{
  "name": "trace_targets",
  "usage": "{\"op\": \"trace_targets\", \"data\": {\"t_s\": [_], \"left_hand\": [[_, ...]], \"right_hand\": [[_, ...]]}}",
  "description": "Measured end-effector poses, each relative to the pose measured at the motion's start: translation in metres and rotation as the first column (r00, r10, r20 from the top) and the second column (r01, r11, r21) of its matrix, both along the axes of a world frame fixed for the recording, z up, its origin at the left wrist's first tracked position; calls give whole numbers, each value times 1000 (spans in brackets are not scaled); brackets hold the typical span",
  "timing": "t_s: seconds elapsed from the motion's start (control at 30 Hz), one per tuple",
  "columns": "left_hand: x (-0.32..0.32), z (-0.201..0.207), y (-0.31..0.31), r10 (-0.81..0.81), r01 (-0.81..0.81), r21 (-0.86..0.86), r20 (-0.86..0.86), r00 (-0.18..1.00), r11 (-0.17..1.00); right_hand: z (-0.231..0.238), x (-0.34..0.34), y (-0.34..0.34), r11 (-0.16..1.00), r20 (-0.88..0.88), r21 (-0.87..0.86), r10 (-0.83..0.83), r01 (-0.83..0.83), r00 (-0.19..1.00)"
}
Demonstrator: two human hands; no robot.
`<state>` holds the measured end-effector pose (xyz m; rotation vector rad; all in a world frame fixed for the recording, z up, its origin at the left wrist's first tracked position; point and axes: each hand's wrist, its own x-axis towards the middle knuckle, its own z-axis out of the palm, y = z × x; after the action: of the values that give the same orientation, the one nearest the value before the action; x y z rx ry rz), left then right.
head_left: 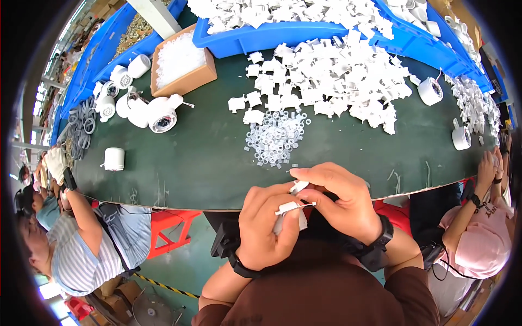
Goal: The person picks up a white plastic component and a small white ring, then inserts the ring into the component. They then pick up a white camera housing, thread a wire through the assembly, and place the unit on the table.
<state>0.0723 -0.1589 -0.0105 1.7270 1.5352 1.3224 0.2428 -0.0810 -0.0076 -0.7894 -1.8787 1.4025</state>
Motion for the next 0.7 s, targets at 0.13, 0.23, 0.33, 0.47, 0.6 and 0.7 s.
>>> {"op": "trace_targets", "data": {"t_s": [0.13,0.23,0.33,0.47,0.6,0.7], "left_hand": [[-1,-5,-5,77,-50,141,-194,978,989],[-3,-3,-7,47,-17,142,-215,975,990],[-8,1,-8,36,-22,89,-162,986,996],[-16,-1,-7,236,-229,64,-154,959,971],[-14,-1,-4,242,-228,93,-184,953,969],[-12,1,-2,227,-218,66,-205,952,974]], "right_hand": [[-4,-4,-5,976,-120,-215,7,-33,993],[-5,-5,-3,900,-191,-428,-5,-79,982],[-6,-8,-4,883,-272,-468,-172,26,947],[11,4,-7,943,-228,-312,46,-118,973],[14,-16,-19,997,-67,-75,22,-27,998],[6,-24,-21,999,-88,-33,1,-4,996]]}}
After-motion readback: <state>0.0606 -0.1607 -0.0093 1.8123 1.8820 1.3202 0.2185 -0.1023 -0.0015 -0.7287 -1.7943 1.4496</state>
